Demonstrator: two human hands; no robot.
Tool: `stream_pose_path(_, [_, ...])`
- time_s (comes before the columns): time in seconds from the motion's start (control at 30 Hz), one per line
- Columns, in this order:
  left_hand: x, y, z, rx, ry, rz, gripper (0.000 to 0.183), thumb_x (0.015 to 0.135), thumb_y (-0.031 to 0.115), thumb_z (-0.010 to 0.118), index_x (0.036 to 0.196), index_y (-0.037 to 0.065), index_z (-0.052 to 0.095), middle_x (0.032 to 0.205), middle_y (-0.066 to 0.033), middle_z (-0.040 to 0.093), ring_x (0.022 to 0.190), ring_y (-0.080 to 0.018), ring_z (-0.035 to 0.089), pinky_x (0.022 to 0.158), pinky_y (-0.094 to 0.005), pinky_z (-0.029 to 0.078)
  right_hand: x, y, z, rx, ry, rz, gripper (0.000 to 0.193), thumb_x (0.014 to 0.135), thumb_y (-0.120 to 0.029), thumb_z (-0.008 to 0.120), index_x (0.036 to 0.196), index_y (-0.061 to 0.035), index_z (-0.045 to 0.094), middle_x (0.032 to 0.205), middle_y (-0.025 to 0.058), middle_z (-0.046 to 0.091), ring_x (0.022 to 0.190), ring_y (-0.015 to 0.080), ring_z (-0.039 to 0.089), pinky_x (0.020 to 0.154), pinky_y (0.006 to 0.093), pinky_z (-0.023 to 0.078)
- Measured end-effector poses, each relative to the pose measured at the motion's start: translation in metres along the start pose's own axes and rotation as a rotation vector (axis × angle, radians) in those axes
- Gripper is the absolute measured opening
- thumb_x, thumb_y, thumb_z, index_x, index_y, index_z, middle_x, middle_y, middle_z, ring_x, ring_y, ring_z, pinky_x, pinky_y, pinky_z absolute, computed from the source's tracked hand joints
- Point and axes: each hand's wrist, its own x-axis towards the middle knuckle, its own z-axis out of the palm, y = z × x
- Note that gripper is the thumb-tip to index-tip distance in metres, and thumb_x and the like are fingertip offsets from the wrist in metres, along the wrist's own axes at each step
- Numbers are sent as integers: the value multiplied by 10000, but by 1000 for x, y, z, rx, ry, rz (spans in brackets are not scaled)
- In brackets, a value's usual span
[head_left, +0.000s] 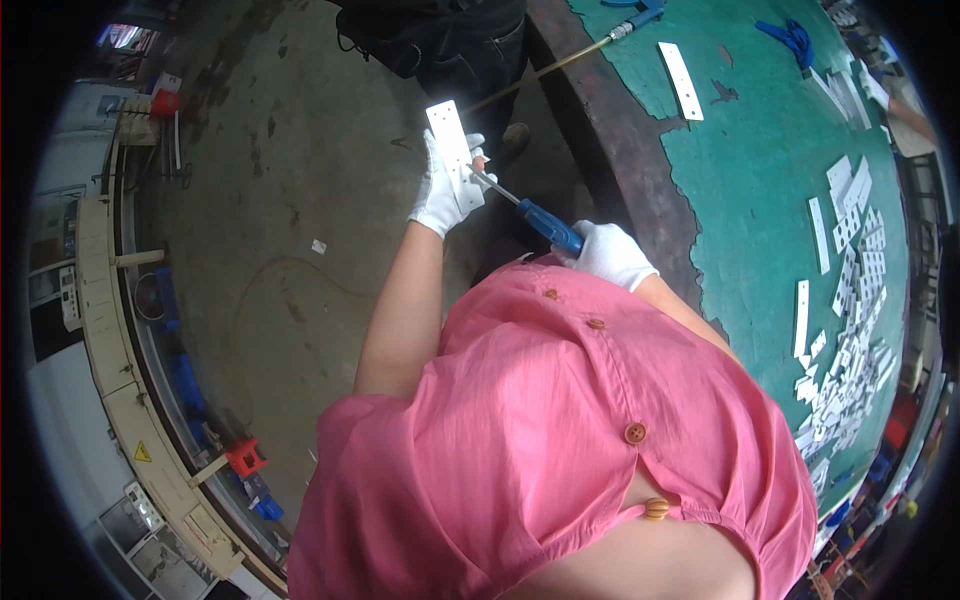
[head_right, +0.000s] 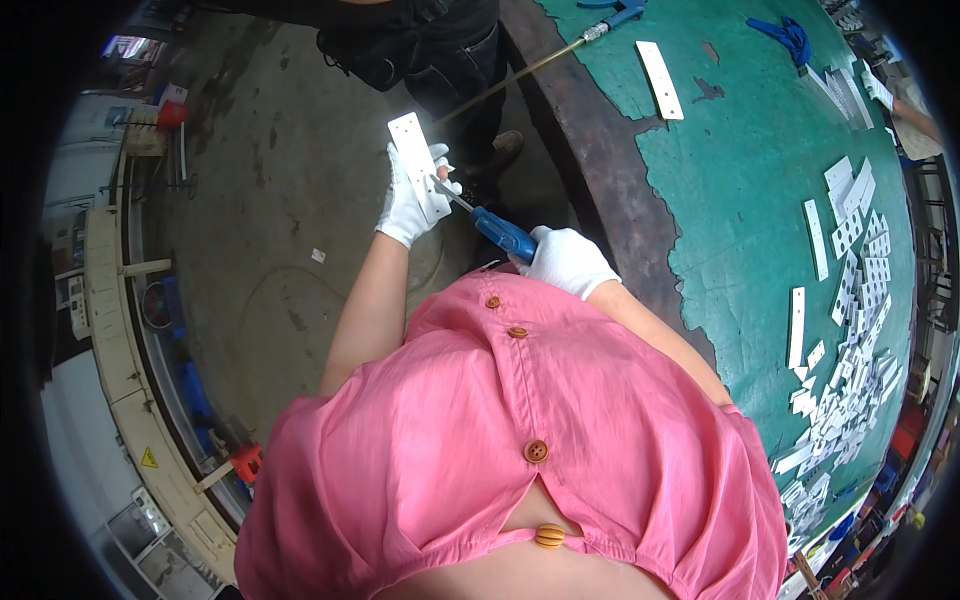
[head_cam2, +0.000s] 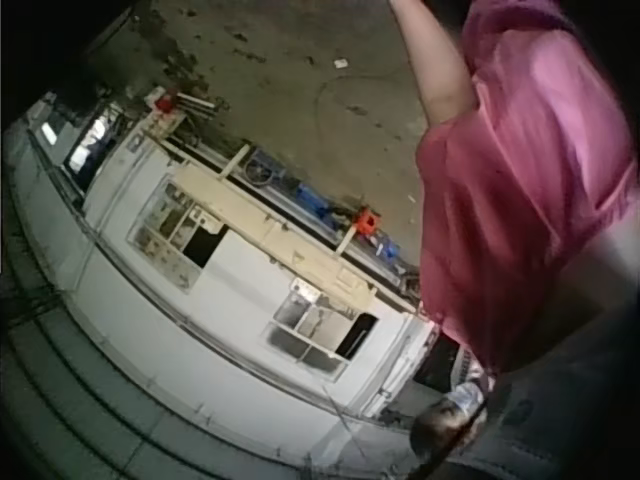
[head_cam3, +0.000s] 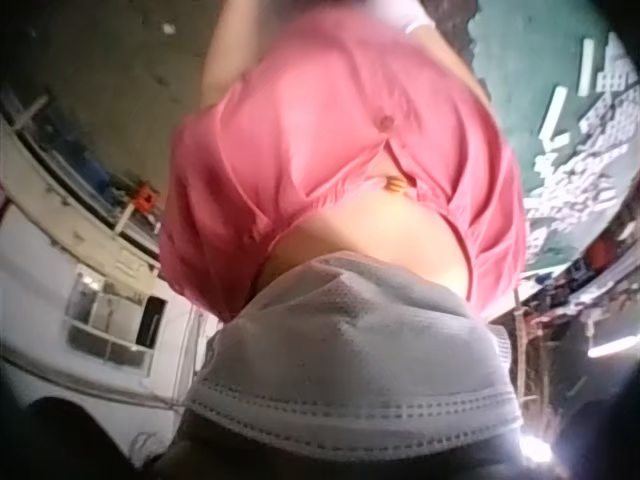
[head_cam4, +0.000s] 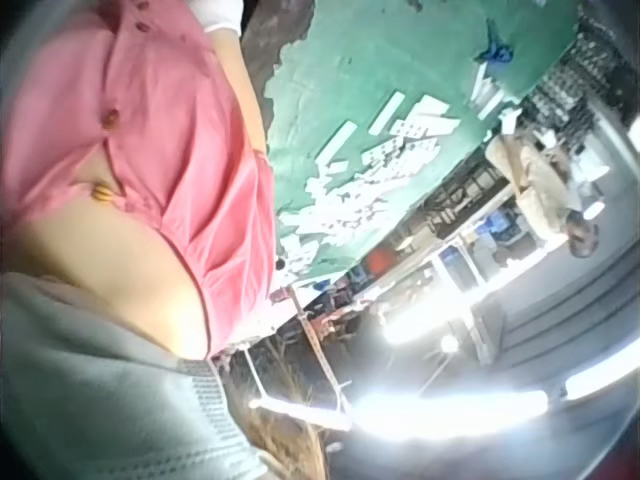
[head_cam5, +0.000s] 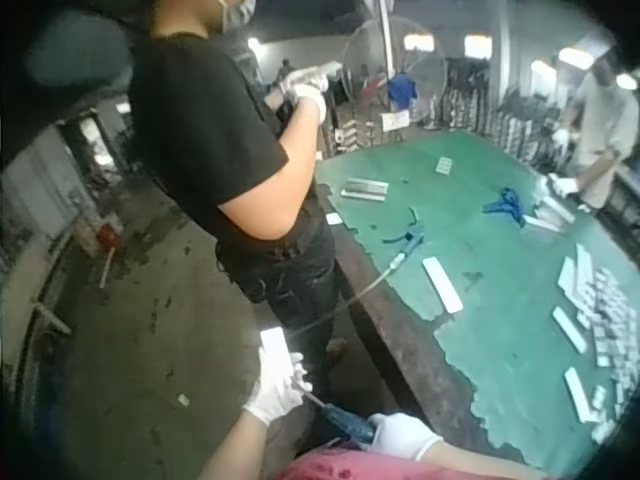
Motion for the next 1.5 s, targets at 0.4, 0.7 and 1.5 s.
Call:
stream_pose_path(0.4, [-9, -5, 0, -16, 54, -38, 733, 798, 718, 329, 1143, 92, 492, 733, -24, 546, 566, -139, 524, 595, -350, 471, -1, 4, 2, 16, -2, -17, 323, 807, -296, 593, 956, -10, 613, 860, 215, 629, 810, 357, 611, 736, 381, 467])
stream_pose_path(0.7, [-8, 2, -9, -119, -64, -42, 710, 809, 692, 356, 1115, 71, 508, 733, -42, 567, 586, -154, 556, 588, -359, 482, 0, 0, 0, -13, -73, -10, 315, 806, -293, 593, 942, -9, 617, 863, 212, 629, 822, 352, 608, 740, 377, 464])
stream_pose_path(1.5, [-5, -3, -7, -72, -65, -57, 662, 835, 643, 372, 1098, 57, 533, 751, -55, 575, 610, -171, 572, 610, -351, 501, 0, 1, 1, -23, -19, -17, 296, 803, -268, 584, 951, -13, 611, 869, 218, 628, 826, 359, 609, 738, 389, 466])
